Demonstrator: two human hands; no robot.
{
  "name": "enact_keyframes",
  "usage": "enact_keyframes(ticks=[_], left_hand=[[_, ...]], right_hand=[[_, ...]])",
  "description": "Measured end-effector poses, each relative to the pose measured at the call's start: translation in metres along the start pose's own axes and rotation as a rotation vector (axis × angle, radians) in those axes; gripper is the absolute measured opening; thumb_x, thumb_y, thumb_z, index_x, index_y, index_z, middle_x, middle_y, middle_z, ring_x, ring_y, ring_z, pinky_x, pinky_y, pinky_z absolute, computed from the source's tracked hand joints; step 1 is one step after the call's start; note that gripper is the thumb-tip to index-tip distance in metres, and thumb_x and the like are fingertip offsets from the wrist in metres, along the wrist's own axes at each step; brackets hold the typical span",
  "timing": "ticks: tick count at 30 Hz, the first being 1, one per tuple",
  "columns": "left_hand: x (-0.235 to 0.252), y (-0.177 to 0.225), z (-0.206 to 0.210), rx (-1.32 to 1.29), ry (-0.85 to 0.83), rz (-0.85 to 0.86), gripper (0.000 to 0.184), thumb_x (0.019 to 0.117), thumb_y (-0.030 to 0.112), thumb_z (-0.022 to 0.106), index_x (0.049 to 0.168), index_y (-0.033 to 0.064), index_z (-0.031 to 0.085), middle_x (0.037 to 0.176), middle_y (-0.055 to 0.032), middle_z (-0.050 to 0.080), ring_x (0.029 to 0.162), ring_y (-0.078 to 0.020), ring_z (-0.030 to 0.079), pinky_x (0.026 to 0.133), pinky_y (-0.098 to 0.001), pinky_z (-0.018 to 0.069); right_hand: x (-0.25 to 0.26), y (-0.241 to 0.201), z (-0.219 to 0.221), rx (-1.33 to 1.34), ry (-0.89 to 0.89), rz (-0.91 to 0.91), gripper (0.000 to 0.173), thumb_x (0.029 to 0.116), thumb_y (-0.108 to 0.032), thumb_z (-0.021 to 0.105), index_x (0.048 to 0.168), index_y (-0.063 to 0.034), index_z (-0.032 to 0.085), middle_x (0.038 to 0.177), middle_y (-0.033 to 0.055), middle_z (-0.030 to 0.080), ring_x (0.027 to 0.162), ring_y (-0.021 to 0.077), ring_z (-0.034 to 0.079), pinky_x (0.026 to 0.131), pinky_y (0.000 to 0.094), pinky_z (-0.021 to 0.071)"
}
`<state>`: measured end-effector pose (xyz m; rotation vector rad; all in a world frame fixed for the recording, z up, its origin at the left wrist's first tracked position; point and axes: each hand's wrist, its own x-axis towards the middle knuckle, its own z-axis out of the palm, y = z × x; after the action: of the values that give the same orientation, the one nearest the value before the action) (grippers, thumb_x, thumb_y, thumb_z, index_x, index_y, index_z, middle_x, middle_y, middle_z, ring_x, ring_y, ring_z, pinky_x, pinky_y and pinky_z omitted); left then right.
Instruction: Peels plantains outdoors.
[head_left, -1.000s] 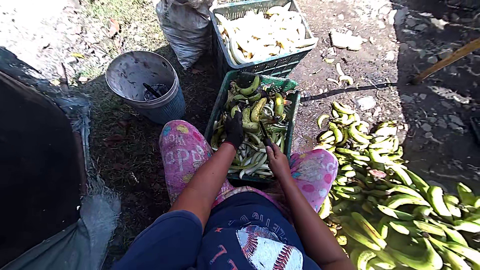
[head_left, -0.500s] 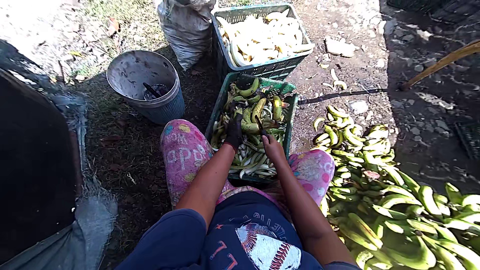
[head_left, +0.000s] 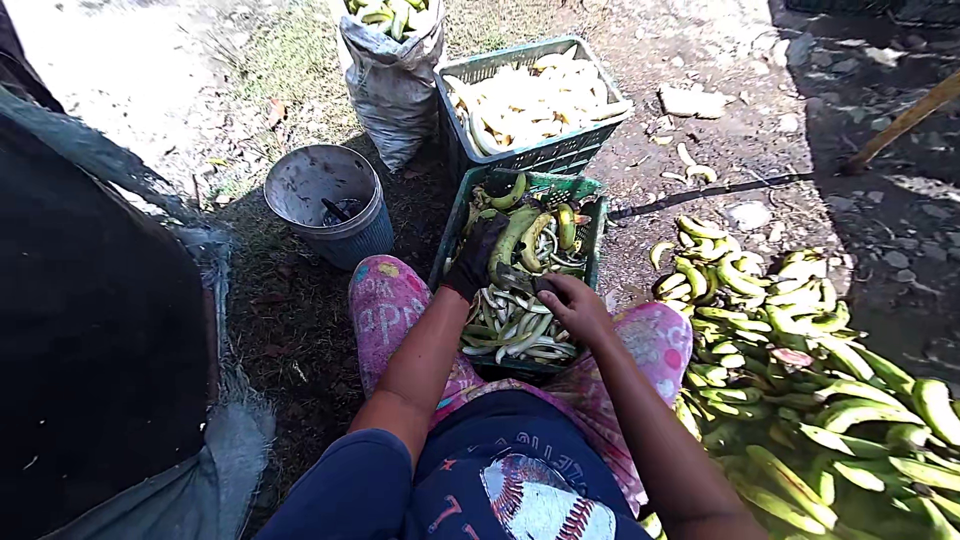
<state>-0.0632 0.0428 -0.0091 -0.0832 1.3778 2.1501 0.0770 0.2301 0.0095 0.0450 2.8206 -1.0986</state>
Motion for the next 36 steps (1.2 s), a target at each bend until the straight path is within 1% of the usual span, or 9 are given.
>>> enact_keyframes(ticks=[5, 9, 14, 20, 24, 26, 28, 32, 36], left_hand=[[-0.060, -0.014, 0.014, 0.338, 0.085, 0.170, 0.043, 0.1069, 0.029, 0.045, 0.148, 0.0166, 0.046, 0.133, -0.0116, 0.059, 0.110, -0.0220, 0.061, 0.086, -0.0448, 0.0545], [-0.077, -0.063, 0.017, 0.041, 0.164, 0.045, 0.057, 0.1056, 0.060, 0.033, 0.147, 0.0237, 0.049, 0.135, -0.0075, 0.060, 0.116, -0.0219, 0.061, 0.095, -0.0491, 0.0533], [-0.068, -0.044, -0.018, 0.076, 0.208, 0.215, 0.040, 0.1061, 0.048, 0.044, 0.133, 0.0209, 0.057, 0.111, -0.0024, 0.067, 0.093, -0.0132, 0.066, 0.079, -0.0370, 0.0578], [-0.061, 0.009, -0.014, 0.574, 0.322, 0.488, 0.047, 0.1094, 0.044, 0.037, 0.148, 0.0189, 0.047, 0.137, -0.0084, 0.059, 0.121, -0.0199, 0.059, 0.100, -0.0474, 0.0499], [-0.078, -0.013, -0.007, 0.519, 0.006, 0.363, 0.041, 0.1090, 0.037, 0.039, 0.143, 0.0197, 0.053, 0.128, -0.0044, 0.063, 0.107, -0.0138, 0.062, 0.088, -0.0394, 0.0545], [-0.080, -0.030, -0.005, 0.320, -0.098, 0.195, 0.041, 0.1091, 0.044, 0.037, 0.136, 0.0204, 0.057, 0.107, -0.0021, 0.067, 0.084, -0.0091, 0.064, 0.072, -0.0304, 0.0573], [-0.082, -0.039, -0.006, 0.252, -0.093, 0.136, 0.046, 0.1091, 0.048, 0.035, 0.137, 0.0183, 0.057, 0.108, -0.0050, 0.067, 0.086, -0.0128, 0.066, 0.077, -0.0350, 0.0585], [-0.064, -0.043, -0.022, 0.215, 0.224, 0.347, 0.048, 0.1092, 0.050, 0.031, 0.138, 0.0192, 0.055, 0.121, -0.0024, 0.065, 0.103, -0.0114, 0.063, 0.088, -0.0376, 0.0562], [-0.043, -0.025, -0.031, 0.492, 0.628, 0.623, 0.054, 0.1099, 0.041, 0.033, 0.157, 0.0149, 0.032, 0.155, -0.0073, 0.044, 0.139, -0.0185, 0.044, 0.112, -0.0454, 0.0417]], right_hand=[[0.033, 0.002, 0.001, -0.167, 0.256, -0.067, 0.050, 0.0994, -0.051, 0.061, 0.132, -0.0141, 0.069, 0.114, 0.0211, 0.068, 0.107, 0.0415, 0.065, 0.093, 0.0658, 0.0482], [0.063, -0.002, -0.005, -0.192, 0.517, 0.159, 0.051, 0.1020, -0.051, 0.056, 0.137, -0.0154, 0.066, 0.119, 0.0270, 0.067, 0.113, 0.0471, 0.063, 0.092, 0.0683, 0.0449], [0.036, -0.014, 0.001, 0.035, 0.181, 0.046, 0.050, 0.1038, -0.054, 0.052, 0.135, -0.0179, 0.066, 0.118, 0.0195, 0.068, 0.108, 0.0396, 0.066, 0.089, 0.0670, 0.0509], [0.006, -0.023, 0.003, 0.038, 0.123, -0.214, 0.058, 0.0990, -0.060, 0.051, 0.130, -0.0153, 0.071, 0.108, 0.0163, 0.070, 0.100, 0.0353, 0.067, 0.090, 0.0636, 0.0506], [0.044, -0.010, -0.026, -0.154, 0.348, -0.251, 0.059, 0.0980, -0.063, 0.052, 0.132, -0.0187, 0.070, 0.111, 0.0219, 0.068, 0.105, 0.0418, 0.065, 0.094, 0.0657, 0.0459], [0.060, -0.007, -0.035, -0.219, 0.540, -0.199, 0.057, 0.0987, -0.062, 0.052, 0.134, -0.0204, 0.069, 0.113, 0.0250, 0.067, 0.107, 0.0450, 0.063, 0.095, 0.0666, 0.0435], [0.065, -0.013, -0.035, -0.152, 0.602, -0.117, 0.057, 0.1019, -0.061, 0.046, 0.136, -0.0196, 0.067, 0.112, 0.0237, 0.067, 0.105, 0.0437, 0.064, 0.092, 0.0654, 0.0446], [0.036, -0.034, 0.006, -0.088, 0.326, -0.066, 0.053, 0.1024, -0.057, 0.050, 0.134, -0.0182, 0.068, 0.106, 0.0220, 0.069, 0.099, 0.0424, 0.067, 0.085, 0.0669, 0.0492], [0.006, -0.036, 0.051, -0.047, 0.297, -0.083, 0.057, 0.0999, -0.062, 0.050, 0.132, -0.0187, 0.070, 0.101, 0.0172, 0.070, 0.095, 0.0378, 0.067, 0.082, 0.0625, 0.0504]])
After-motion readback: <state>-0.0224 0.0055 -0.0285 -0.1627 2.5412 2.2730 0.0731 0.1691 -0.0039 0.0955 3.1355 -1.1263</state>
